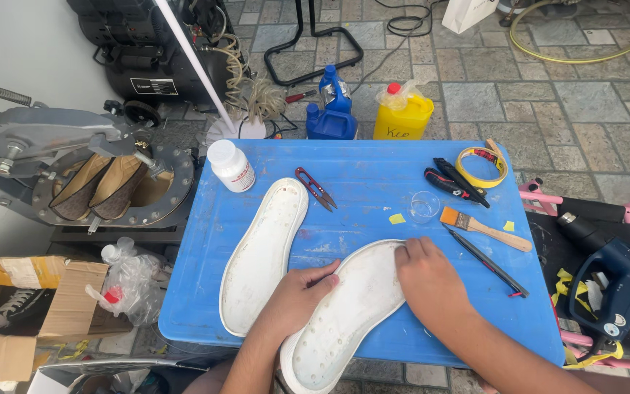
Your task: The person cleans two white shoe insoles on a blue workbench using a white cloth and a liquid solution. They repeatedly wipe the surfaces of the insoles, dipping the cloth into a small plastic cup to re-wet it as needed. The person handles the insoles one at a time, turning them over to clean different areas.
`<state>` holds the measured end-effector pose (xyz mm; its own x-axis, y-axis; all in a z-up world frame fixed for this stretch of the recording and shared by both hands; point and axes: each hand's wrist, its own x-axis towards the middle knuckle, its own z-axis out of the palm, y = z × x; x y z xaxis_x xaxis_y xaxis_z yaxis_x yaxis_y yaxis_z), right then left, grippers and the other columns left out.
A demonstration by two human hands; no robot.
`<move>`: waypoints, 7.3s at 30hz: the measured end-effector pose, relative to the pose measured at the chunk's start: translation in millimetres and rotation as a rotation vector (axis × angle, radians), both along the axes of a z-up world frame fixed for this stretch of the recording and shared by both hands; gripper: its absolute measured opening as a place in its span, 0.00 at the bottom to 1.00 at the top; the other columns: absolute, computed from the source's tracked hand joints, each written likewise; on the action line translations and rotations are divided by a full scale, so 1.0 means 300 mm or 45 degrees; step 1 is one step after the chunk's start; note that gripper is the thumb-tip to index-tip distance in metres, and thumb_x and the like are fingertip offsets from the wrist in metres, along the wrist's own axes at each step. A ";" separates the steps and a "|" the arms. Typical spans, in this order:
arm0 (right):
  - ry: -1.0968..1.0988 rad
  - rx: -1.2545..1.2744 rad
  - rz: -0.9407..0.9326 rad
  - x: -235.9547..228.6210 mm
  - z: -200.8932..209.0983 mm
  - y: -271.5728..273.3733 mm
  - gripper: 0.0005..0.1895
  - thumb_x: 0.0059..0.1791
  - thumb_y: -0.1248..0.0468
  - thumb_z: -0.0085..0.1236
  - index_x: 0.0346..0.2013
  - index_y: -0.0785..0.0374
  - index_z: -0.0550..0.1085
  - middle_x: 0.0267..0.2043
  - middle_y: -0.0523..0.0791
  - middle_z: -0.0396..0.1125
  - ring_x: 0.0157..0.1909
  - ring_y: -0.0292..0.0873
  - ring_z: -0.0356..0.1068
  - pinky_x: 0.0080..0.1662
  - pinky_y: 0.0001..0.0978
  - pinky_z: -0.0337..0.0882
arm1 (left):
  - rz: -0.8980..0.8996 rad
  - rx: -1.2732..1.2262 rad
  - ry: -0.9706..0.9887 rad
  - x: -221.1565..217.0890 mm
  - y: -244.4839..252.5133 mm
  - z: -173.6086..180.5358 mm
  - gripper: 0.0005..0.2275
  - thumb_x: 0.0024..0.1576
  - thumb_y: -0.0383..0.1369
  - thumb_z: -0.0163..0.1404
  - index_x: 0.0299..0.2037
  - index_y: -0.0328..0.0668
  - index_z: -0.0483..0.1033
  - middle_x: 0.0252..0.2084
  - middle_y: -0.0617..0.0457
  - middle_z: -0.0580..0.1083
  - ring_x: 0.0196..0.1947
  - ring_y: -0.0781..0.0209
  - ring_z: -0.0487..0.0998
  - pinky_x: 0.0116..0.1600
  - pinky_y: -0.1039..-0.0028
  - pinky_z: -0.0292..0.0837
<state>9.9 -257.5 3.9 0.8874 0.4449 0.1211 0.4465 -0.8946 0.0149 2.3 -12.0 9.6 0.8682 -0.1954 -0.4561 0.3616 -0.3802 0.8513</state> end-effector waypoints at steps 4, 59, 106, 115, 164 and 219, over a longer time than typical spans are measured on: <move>0.177 0.028 -0.127 -0.066 -0.004 0.011 0.11 0.39 0.74 0.53 0.36 0.72 0.73 0.43 0.54 0.69 0.49 0.52 0.70 0.50 0.39 0.73 | 0.024 0.022 0.011 -0.004 -0.005 0.008 0.18 0.58 0.40 0.53 0.59 0.50 0.78 0.42 0.45 0.84 0.38 0.65 0.82 0.47 0.75 0.75; 0.463 1.213 -0.188 -0.181 0.026 0.232 0.09 0.44 0.69 0.65 0.37 0.63 0.74 0.31 0.48 0.70 0.32 0.50 0.71 0.36 0.39 0.72 | -0.012 0.136 -0.156 -0.005 -0.027 -0.004 0.17 0.60 0.40 0.50 0.58 0.52 0.78 0.45 0.40 0.82 0.41 0.56 0.84 0.51 0.70 0.74; 0.468 2.059 -0.259 -0.027 -0.023 -0.439 0.11 0.51 0.74 0.58 0.48 0.68 0.74 0.51 0.46 0.74 0.53 0.37 0.71 0.54 0.30 0.71 | -0.490 1.083 -0.591 -0.188 -0.152 0.162 0.48 0.43 0.46 0.64 0.76 0.51 0.53 0.77 0.35 0.46 0.76 0.30 0.45 0.68 0.34 0.40; 0.898 2.102 0.064 -0.123 -0.084 -0.315 0.10 0.49 0.78 0.59 0.44 0.70 0.75 0.50 0.51 0.73 0.53 0.41 0.72 0.54 0.33 0.72 | 0.081 0.268 -1.172 -0.302 -0.259 0.128 0.17 0.52 0.31 0.62 0.50 0.34 0.77 0.45 0.43 0.80 0.45 0.48 0.82 0.49 0.64 0.77; 0.154 0.708 -0.341 -0.039 0.083 -0.449 0.18 0.40 0.60 0.70 0.40 0.65 0.80 0.42 0.47 0.74 0.38 0.48 0.75 0.41 0.37 0.75 | 0.819 0.742 -0.882 -0.452 0.353 0.055 0.11 0.69 0.35 0.49 0.48 0.37 0.83 0.32 0.49 0.77 0.31 0.64 0.76 0.41 0.73 0.70; 0.056 0.498 0.352 -0.021 0.073 -0.171 0.14 0.43 0.64 0.60 0.43 0.57 0.78 0.41 0.43 0.74 0.40 0.47 0.74 0.41 0.41 0.75 | -0.061 -0.894 -0.419 0.073 -0.230 -0.048 0.51 0.44 0.42 0.53 0.80 0.44 0.37 0.78 0.42 0.53 0.70 0.46 0.64 0.73 0.57 0.59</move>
